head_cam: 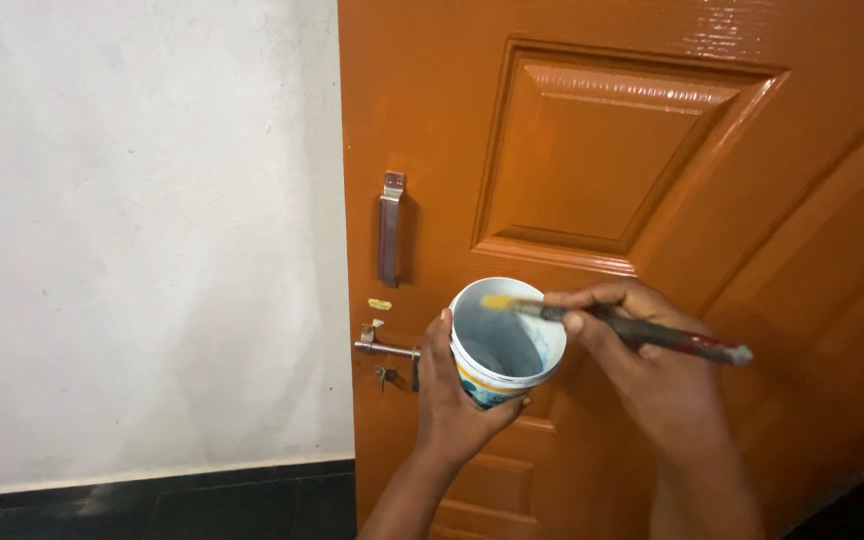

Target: The person paints a wooden door with a yellow paintbrush, repeatedly dipping it into a small container of paint held in the other hand. The person applies paint to the door's surface and around the handle area.

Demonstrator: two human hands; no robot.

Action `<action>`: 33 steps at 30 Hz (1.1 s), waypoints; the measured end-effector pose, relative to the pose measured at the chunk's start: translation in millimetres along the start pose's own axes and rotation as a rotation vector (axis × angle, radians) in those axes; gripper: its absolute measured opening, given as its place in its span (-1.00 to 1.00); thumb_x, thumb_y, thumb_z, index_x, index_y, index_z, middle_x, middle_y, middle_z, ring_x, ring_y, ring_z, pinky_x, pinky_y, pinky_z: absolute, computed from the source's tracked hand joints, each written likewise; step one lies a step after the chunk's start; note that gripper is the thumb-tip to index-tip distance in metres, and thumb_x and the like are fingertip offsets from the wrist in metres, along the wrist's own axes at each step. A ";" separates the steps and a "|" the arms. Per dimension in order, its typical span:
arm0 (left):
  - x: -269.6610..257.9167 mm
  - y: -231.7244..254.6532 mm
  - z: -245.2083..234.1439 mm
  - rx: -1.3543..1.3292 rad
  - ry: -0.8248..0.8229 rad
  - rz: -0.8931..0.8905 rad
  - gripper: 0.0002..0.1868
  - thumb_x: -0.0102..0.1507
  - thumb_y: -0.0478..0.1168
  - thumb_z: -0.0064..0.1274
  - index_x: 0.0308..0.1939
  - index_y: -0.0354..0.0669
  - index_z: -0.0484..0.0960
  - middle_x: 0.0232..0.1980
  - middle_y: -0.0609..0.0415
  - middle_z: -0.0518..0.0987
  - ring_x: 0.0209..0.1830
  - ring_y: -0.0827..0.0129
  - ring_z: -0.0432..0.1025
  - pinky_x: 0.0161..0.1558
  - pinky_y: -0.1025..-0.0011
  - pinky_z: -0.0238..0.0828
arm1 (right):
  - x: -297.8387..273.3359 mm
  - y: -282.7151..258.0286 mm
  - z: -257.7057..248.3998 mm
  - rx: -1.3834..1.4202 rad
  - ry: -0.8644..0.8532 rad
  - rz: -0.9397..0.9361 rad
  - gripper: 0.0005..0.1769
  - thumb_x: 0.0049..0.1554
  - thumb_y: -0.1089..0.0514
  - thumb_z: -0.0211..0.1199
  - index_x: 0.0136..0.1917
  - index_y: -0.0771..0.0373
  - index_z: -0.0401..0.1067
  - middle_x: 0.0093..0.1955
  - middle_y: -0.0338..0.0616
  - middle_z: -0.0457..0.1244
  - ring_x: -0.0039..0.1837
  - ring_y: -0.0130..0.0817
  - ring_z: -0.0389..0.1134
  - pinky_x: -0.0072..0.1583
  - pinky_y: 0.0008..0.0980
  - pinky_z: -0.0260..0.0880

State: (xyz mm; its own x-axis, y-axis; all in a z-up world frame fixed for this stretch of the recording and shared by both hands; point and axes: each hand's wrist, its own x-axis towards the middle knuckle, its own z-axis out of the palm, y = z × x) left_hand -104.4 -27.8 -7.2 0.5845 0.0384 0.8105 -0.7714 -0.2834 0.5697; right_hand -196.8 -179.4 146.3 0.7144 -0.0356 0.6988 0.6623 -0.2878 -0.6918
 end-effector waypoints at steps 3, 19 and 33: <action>-2.2 -5.9 0.0 -0.045 -0.045 0.006 0.44 -0.12 0.02 0.56 0.60 -0.11 -0.17 0.48 -0.31 0.15 0.46 -0.19 0.19 0.37 -0.08 0.25 | -0.5 5.4 5.8 -0.182 -0.097 0.142 -0.82 0.13 0.24 0.32 0.01 0.34 0.57 -0.05 -0.11 0.48 -0.02 -0.47 0.44 0.03 -0.44 0.47; -0.3 -17.1 -2.7 -0.039 -0.073 -0.039 0.44 -0.14 0.01 0.57 0.57 -0.16 -0.15 0.49 -0.33 0.15 0.48 -0.23 0.16 0.38 -0.07 0.20 | 3.9 16.0 22.7 -0.065 0.027 0.075 -0.86 0.17 0.25 0.31 -0.05 0.39 0.50 0.00 0.02 0.47 0.04 -0.37 0.47 0.12 -0.40 0.51; 7.9 -32.4 -0.7 -0.046 -0.059 -0.091 0.45 -0.16 -0.03 0.58 0.57 -0.13 -0.16 0.48 -0.32 0.14 0.47 -0.22 0.15 0.37 -0.09 0.21 | 8.5 25.9 14.6 -0.022 0.211 0.045 -0.82 0.20 0.24 0.28 -0.04 0.45 0.51 0.04 0.02 0.45 -0.19 -0.40 0.50 -0.12 -0.52 0.56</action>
State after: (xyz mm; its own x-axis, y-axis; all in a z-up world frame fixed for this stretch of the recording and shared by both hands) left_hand -75.0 -17.7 -19.2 0.6654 0.0052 0.7465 -0.7243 -0.2373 0.6473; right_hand -170.3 -173.2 131.6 0.6786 -0.2482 0.6913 0.6237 -0.3023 -0.7208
